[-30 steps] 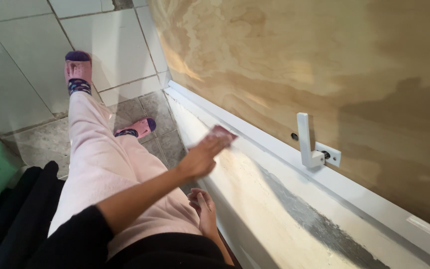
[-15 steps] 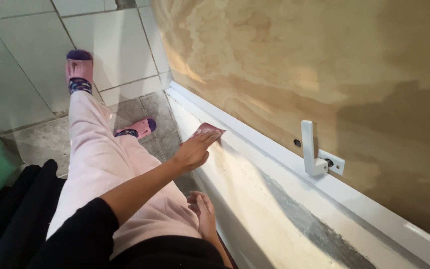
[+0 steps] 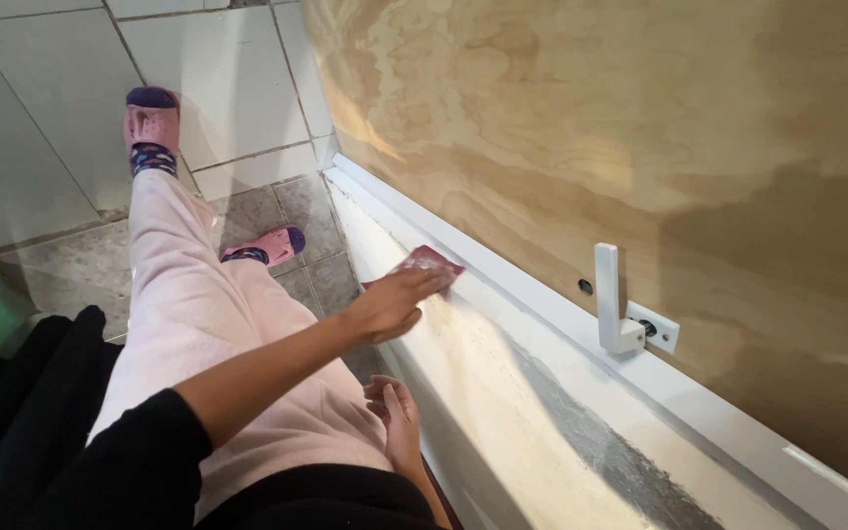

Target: Sanding the edge of a wall and trim using a piece of sandpaper.

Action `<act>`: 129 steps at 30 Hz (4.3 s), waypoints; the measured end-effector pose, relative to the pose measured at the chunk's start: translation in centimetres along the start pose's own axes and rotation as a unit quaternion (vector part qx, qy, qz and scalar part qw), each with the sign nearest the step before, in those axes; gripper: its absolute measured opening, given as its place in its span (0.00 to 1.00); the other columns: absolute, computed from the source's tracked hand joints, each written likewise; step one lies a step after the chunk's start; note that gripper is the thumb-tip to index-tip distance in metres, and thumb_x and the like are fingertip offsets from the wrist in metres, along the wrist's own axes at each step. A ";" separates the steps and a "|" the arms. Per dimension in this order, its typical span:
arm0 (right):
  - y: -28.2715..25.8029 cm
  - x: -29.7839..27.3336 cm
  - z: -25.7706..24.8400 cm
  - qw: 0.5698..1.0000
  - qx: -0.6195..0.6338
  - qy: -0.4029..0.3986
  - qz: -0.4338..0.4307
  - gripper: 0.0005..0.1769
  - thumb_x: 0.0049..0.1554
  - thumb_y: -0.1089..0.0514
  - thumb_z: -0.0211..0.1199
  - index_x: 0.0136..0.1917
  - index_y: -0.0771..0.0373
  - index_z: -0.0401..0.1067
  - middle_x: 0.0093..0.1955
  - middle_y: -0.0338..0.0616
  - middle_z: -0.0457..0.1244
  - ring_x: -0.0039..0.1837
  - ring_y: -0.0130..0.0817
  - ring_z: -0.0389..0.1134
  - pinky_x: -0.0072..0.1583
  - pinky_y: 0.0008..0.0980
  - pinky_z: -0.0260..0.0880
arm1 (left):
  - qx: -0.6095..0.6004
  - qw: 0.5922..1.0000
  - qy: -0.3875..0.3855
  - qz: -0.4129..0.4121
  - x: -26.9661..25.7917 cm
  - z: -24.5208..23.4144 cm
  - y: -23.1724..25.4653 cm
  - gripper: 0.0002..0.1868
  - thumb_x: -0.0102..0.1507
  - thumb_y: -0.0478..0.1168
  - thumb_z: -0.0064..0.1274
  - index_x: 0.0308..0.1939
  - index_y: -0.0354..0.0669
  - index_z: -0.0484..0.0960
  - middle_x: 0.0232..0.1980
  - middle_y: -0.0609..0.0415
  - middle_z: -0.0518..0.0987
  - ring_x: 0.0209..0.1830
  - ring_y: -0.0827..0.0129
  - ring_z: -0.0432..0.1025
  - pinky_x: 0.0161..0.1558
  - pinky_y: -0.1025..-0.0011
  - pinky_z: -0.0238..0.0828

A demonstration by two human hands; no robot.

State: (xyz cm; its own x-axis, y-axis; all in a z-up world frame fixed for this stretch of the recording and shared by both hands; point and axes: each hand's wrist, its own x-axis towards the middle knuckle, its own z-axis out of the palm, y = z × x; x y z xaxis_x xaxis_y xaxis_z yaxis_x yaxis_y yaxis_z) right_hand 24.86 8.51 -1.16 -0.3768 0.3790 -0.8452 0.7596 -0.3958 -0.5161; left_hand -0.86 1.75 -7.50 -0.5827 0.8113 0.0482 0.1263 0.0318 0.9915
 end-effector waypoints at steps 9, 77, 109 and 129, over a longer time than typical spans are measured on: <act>0.2 0.2 0.0 1.000 -0.004 -0.011 0.009 0.19 0.67 0.53 0.51 0.62 0.67 0.72 0.51 0.44 0.68 0.54 0.31 0.68 0.58 0.32 0.70 | -0.042 0.998 -0.033 -0.032 -0.3 -1.3 2.0 0.42 0.54 0.28 0.41 0.76 0.45 0.62 0.76 0.48 0.65 0.76 0.54 0.58 0.80 0.55 0.41; 0.2 -0.5 0.5 0.999 -0.009 -0.031 0.021 0.18 0.68 0.51 0.51 0.61 0.65 0.72 0.50 0.42 0.68 0.53 0.29 0.69 0.56 0.30 0.70 | -0.078 0.992 -0.023 -0.096 -0.5 0.4 1.9 0.36 0.60 0.37 0.44 0.75 0.46 0.62 0.79 0.44 0.61 0.77 0.50 0.56 0.75 0.54 0.47; 0.2 -0.3 0.7 0.999 -0.001 -0.040 0.031 0.18 0.68 0.51 0.51 0.61 0.64 0.73 0.52 0.42 0.68 0.55 0.30 0.69 0.58 0.31 0.69 | -0.023 0.995 0.009 -0.093 -0.7 1.0 1.4 0.39 0.56 0.32 0.46 0.74 0.45 0.63 0.78 0.46 0.62 0.77 0.52 0.57 0.75 0.58 0.51; -10.8 -2.9 5.9 0.963 -0.118 0.085 -0.226 0.43 0.53 0.58 0.70 0.76 0.59 0.53 0.65 0.45 0.65 0.66 0.37 0.67 0.65 0.37 0.68 | 0.038 0.988 -0.135 0.066 -4.5 -8.8 6.8 0.23 0.51 0.31 0.50 0.49 0.48 0.86 0.50 0.52 0.84 0.47 0.54 0.78 0.48 0.58 0.75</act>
State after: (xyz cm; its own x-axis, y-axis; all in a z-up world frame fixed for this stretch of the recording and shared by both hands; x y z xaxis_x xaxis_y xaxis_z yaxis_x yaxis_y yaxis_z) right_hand 14.60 6.76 6.01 -0.6203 0.6082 -0.4953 0.6447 0.0357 -0.7636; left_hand -4.46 -6.84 0.13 -0.3235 0.9369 0.1328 0.2527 -0.0497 0.9663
